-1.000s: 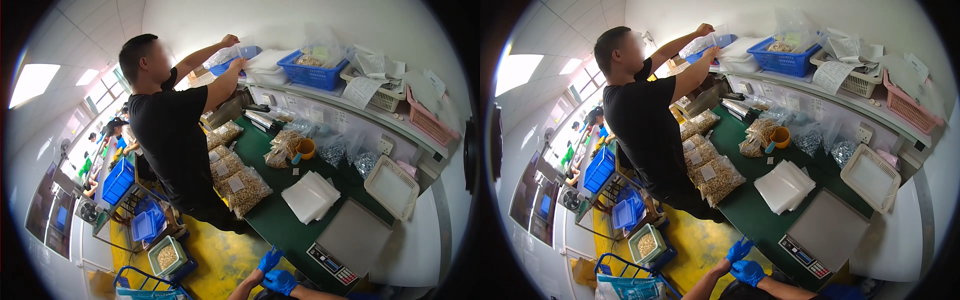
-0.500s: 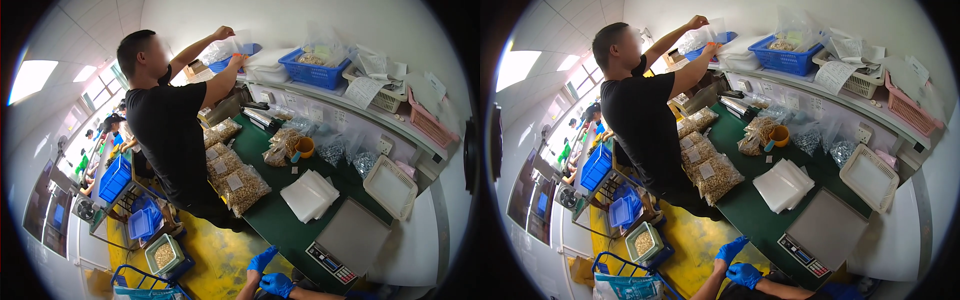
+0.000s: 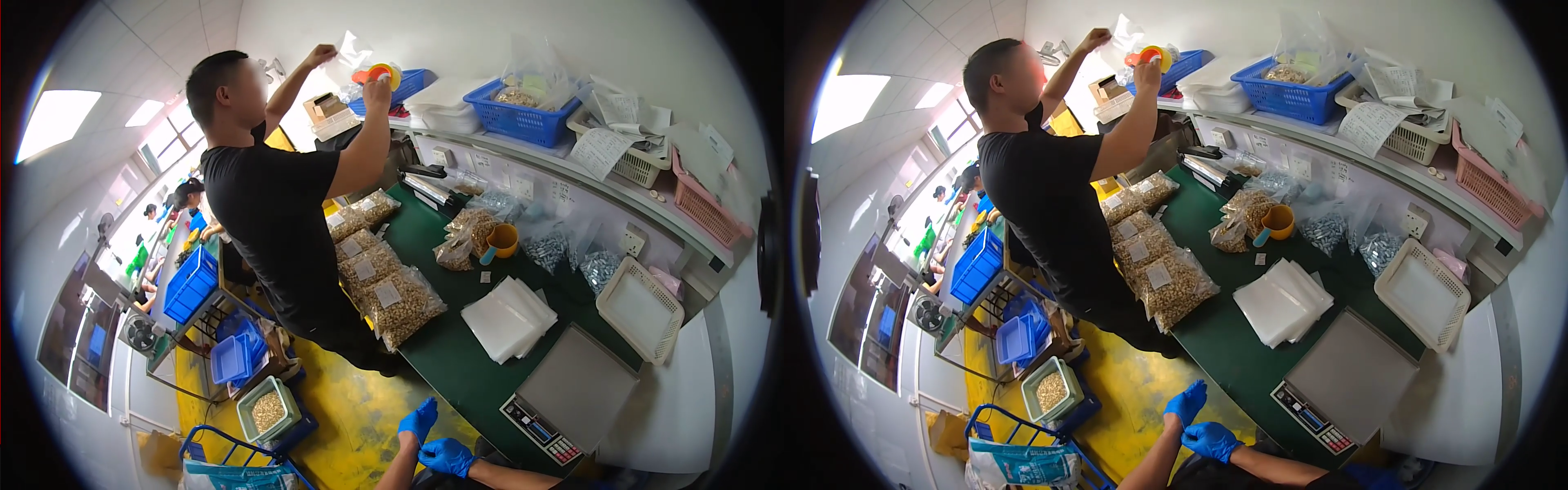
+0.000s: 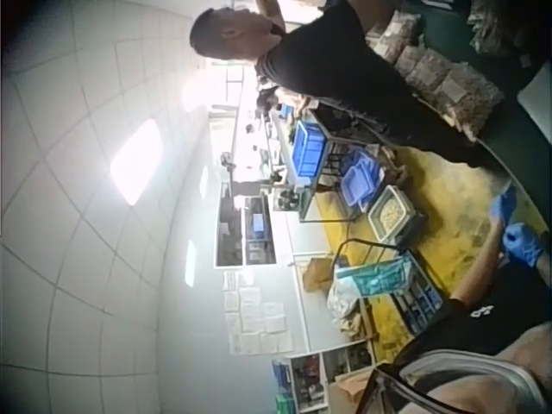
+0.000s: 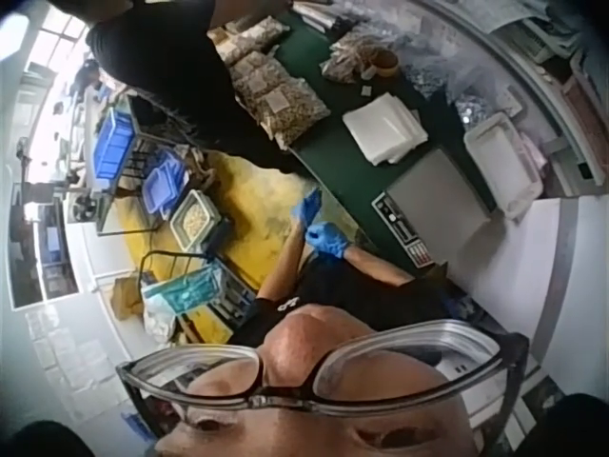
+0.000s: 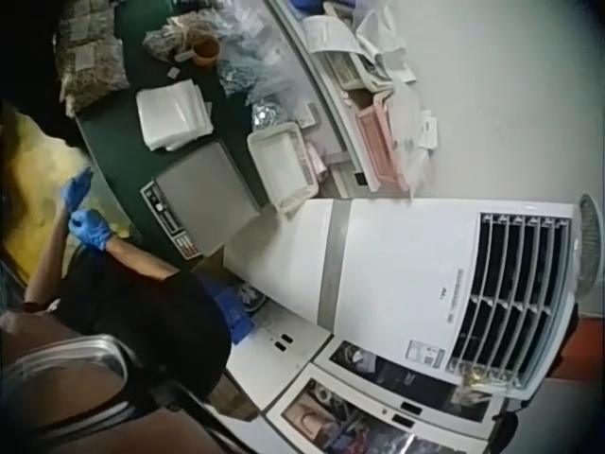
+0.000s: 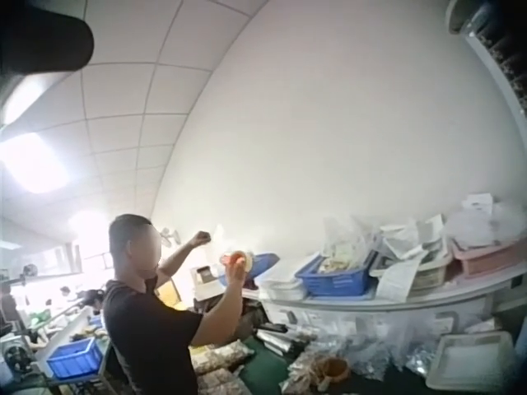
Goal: Putting on protective gloves and then scooping small grains from a basin into bags for weighing.
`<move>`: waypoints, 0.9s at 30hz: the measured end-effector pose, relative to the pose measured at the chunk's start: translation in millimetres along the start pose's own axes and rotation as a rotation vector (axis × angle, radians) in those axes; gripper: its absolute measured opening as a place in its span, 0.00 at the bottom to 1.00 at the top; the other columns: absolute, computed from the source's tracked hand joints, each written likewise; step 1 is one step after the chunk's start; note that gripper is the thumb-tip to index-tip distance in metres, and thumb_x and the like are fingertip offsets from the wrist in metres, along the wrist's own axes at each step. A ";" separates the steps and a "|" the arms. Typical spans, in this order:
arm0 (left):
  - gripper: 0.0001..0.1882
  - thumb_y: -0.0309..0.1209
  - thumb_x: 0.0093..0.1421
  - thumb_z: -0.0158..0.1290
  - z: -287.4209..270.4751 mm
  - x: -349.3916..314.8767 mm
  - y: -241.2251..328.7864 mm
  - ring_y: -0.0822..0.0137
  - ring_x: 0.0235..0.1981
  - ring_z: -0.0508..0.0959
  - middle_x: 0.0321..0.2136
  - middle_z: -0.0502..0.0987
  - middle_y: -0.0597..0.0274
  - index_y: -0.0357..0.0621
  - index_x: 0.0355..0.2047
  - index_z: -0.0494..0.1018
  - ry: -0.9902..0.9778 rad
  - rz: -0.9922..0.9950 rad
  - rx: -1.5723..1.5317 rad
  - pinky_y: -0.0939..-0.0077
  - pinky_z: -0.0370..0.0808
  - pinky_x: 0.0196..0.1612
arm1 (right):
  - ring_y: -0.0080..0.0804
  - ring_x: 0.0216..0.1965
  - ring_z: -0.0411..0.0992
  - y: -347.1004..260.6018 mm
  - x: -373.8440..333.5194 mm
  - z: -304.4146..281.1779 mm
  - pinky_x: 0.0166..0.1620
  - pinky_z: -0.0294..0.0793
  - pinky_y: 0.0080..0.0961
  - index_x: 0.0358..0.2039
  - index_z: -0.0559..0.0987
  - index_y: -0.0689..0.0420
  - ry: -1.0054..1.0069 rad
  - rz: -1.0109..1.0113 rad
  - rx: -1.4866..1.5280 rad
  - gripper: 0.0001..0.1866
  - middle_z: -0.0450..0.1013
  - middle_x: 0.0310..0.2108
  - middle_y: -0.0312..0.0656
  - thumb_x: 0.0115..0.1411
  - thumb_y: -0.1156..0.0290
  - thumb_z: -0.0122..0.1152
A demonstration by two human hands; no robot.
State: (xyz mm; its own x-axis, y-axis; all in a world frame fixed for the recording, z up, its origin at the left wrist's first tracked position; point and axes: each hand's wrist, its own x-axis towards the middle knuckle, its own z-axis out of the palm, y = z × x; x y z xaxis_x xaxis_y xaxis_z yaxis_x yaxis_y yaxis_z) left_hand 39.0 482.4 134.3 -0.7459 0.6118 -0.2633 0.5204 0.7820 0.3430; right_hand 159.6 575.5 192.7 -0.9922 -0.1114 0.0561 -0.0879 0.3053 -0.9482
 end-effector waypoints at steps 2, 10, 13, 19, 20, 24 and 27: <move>0.21 0.31 0.58 0.45 -35.0 -1.2 30.3 0.57 0.36 0.78 0.39 0.76 0.53 0.59 0.53 0.67 -0.131 -0.169 0.228 0.67 0.74 0.37 | 0.51 0.23 0.69 0.8 1.8 -0.6 0.26 0.66 0.38 0.22 0.75 0.56 0.012 -0.001 0.022 0.12 0.70 0.22 0.50 0.53 0.60 0.55; 0.21 0.27 0.59 0.41 20.3 2.5 -13.4 0.59 0.54 0.68 0.55 0.66 0.57 0.50 0.54 0.66 -0.093 0.592 -0.471 0.71 0.65 0.55 | 0.51 0.23 0.70 -4.5 3.0 1.9 0.27 0.66 0.38 0.23 0.75 0.57 -0.097 -0.085 0.018 0.11 0.71 0.22 0.51 0.53 0.62 0.54; 0.21 0.28 0.60 0.43 11.8 12.1 -21.1 0.60 0.54 0.68 0.53 0.68 0.56 0.46 0.55 0.64 -0.119 0.359 -0.234 0.73 0.63 0.56 | 0.51 0.23 0.70 2.2 2.6 5.8 0.27 0.66 0.38 0.23 0.75 0.57 -0.116 -0.063 0.010 0.11 0.71 0.22 0.51 0.53 0.62 0.54; 0.14 0.29 0.56 0.49 18.9 4.2 -32.8 0.51 0.39 0.76 0.41 0.75 0.51 0.48 0.43 0.75 -0.116 -0.381 -0.168 0.68 0.75 0.39 | 0.51 0.23 0.69 -1.5 7.7 4.2 0.28 0.66 0.39 0.22 0.75 0.57 -0.067 -0.043 0.074 0.11 0.71 0.22 0.52 0.53 0.62 0.54; 0.11 0.30 0.54 0.51 40.1 -1.4 -48.7 0.51 0.41 0.76 0.38 0.76 0.51 0.48 0.39 0.76 0.072 -0.008 -0.355 0.68 0.74 0.40 | 0.50 0.22 0.69 -4.1 5.3 4.7 0.27 0.66 0.39 0.22 0.75 0.57 -0.080 -0.054 0.083 0.11 0.70 0.21 0.52 0.53 0.63 0.54; 0.16 0.35 0.50 0.56 67.1 0.3 -58.9 0.52 0.52 0.67 0.45 0.73 0.54 0.44 0.39 0.73 -0.037 0.340 -0.089 0.62 0.67 0.51 | 0.46 0.19 0.69 4.1 -3.1 14.6 0.26 0.64 0.38 0.18 0.74 0.57 -0.152 -0.063 0.000 0.12 0.70 0.19 0.50 0.52 0.63 0.54; 0.28 0.48 0.52 0.45 77.5 -7.6 -62.0 0.51 0.55 0.64 0.51 0.69 0.54 0.44 0.48 0.67 -0.213 -0.237 -0.600 0.57 0.59 0.57 | 0.45 0.19 0.68 3.2 -10.1 20.9 0.25 0.63 0.37 0.17 0.74 0.56 -0.217 -0.119 0.015 0.12 0.70 0.18 0.49 0.52 0.63 0.54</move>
State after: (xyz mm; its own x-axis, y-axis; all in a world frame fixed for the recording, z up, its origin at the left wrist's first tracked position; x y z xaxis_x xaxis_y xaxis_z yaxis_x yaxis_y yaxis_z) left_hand 44.6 438.5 45.2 -0.6814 0.4901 -0.5437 -0.0138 0.7341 0.6790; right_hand 171.1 557.8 182.6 -0.9324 -0.3472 0.1008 -0.2003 0.2637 -0.9436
